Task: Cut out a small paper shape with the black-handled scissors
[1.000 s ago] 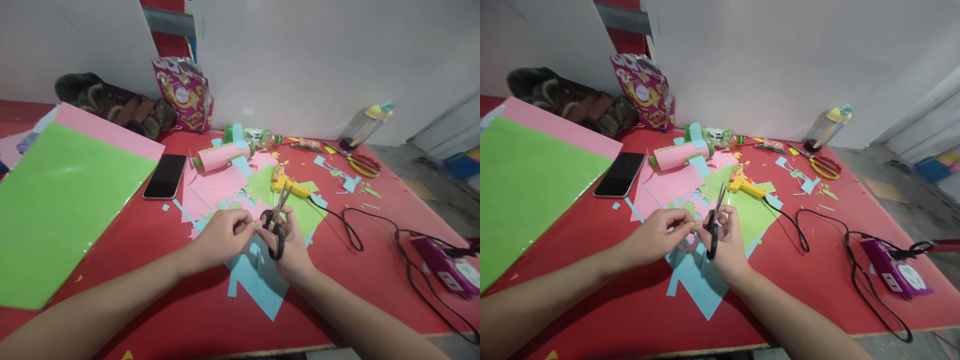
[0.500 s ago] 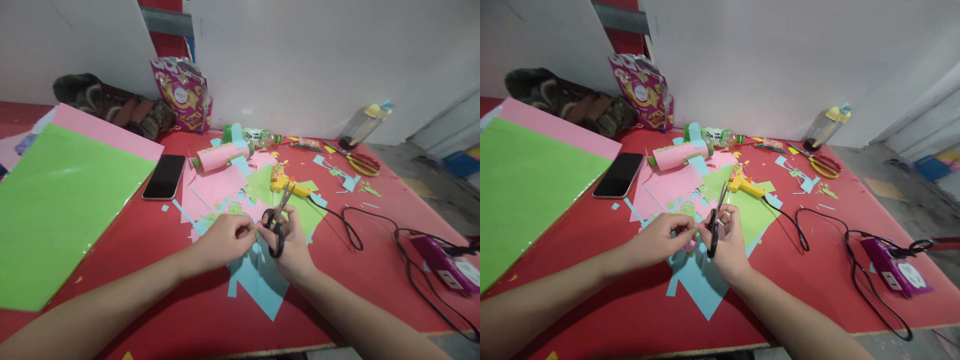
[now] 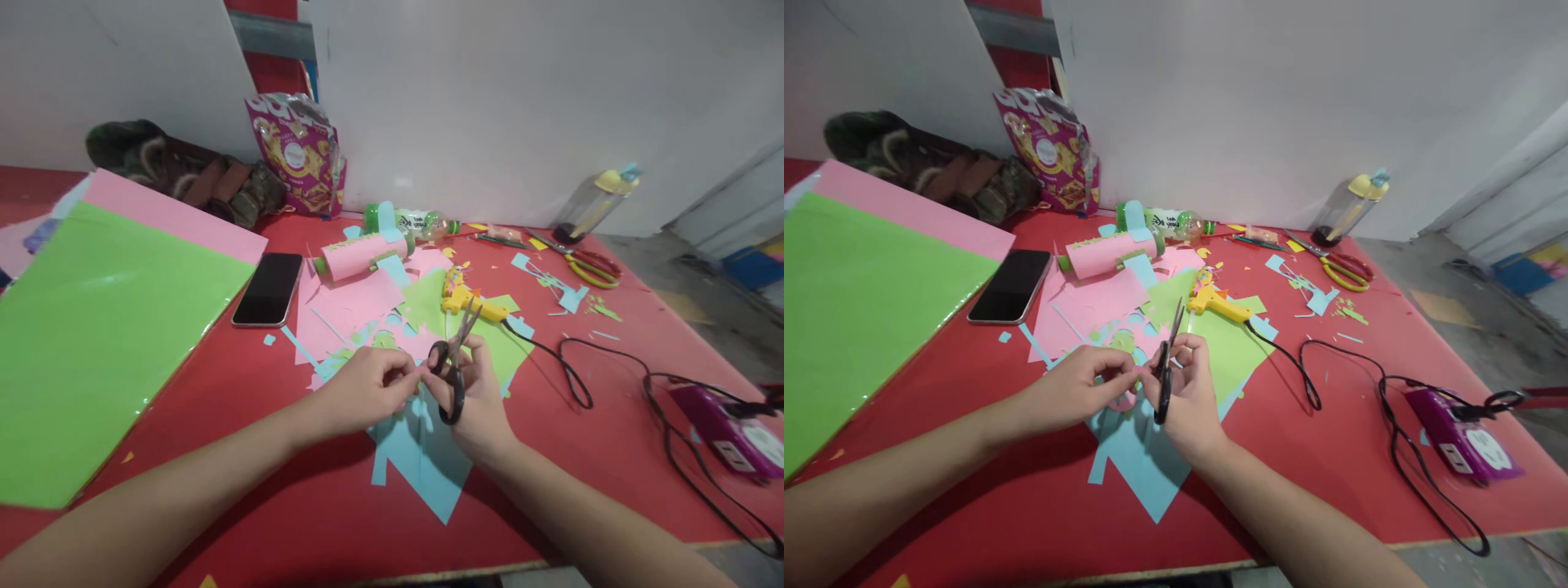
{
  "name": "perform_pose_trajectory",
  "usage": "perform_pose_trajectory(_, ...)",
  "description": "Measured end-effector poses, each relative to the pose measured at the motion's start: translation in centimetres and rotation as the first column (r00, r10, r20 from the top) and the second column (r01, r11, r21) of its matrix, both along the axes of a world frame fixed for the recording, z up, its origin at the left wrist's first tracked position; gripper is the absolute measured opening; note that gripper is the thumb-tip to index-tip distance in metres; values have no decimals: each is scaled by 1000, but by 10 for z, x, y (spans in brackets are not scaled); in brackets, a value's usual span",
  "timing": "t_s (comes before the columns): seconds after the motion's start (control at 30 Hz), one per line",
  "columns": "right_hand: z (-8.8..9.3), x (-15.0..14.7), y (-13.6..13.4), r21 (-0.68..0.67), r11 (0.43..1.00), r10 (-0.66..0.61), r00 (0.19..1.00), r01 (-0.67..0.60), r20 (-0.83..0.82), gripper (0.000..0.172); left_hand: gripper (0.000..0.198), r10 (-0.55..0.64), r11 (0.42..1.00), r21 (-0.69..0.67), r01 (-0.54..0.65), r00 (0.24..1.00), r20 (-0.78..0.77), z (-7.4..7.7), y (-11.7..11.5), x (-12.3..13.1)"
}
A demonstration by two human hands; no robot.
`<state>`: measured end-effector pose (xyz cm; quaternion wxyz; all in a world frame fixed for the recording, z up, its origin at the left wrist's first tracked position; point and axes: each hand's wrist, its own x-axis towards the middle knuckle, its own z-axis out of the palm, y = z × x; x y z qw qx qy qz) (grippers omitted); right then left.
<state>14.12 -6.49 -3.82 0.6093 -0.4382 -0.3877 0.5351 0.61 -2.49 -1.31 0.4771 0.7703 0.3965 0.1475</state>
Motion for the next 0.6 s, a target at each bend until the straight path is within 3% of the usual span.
perform_pose_trajectory(0.27,0,0,1,-14,1000,-11,1000,11,10,37,30,62,995,74,-64,997,37,-1,5,-4)
perform_pose_trajectory(0.6,-3,-3,-1,-195,930,299,950,-312,-94,47,26,283,947,94,-307,937,205,13,15,-14)
